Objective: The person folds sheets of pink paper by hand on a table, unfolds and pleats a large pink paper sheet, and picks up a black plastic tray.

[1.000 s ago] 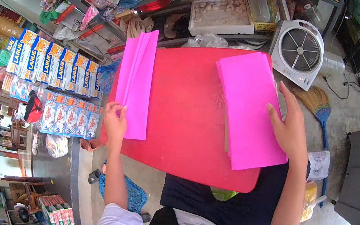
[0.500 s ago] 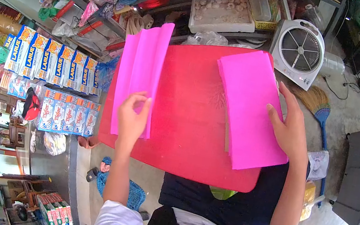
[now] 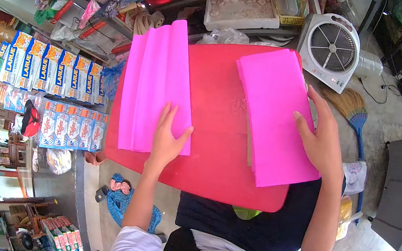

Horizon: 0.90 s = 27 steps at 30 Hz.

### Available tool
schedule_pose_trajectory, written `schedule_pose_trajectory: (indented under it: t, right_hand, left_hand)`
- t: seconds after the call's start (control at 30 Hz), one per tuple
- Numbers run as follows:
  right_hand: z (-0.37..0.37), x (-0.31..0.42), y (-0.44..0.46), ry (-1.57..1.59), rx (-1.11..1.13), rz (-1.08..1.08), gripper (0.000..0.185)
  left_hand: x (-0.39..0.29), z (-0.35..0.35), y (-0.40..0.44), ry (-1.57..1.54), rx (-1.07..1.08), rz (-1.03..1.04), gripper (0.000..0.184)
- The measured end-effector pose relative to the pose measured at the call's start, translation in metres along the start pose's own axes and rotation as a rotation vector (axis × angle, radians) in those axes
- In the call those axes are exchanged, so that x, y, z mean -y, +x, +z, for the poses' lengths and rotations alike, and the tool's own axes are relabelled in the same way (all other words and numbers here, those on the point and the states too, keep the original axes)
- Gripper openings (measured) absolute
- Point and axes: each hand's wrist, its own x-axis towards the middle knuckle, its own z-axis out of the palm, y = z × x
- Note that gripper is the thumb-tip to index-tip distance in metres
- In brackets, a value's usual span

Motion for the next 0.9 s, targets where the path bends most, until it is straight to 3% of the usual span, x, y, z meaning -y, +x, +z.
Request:
schedule_pose_trajectory:
  t: [0.43,0.53,0.67,0.9]
  right_hand:
    - [0.001,-0.001,-0.001,0.012,-0.004,0.014,0.058]
    - [0.001,-0.003,0.0,0.008,-0.007,0.017,0.058]
    - [0.001,-0.007,0.0,-0.007,-0.008,0.016,0.058]
    - [0.005,-0.011,-0.003,0.003,-0.011,0.014,0.056]
  left_hand:
    - [0.01,-0.01,0.0,-0.11,0.034,-0.021,0.051]
    - [0.01,-0.016,0.0,-0.239,0.012,-0.105,0.046]
    - [-0.022,-0.035,-0.018,0.086,0.065,0.049,0.055]
    - [-0.02,-0.039,-0.041,0.051,0.206,0.081,0.062]
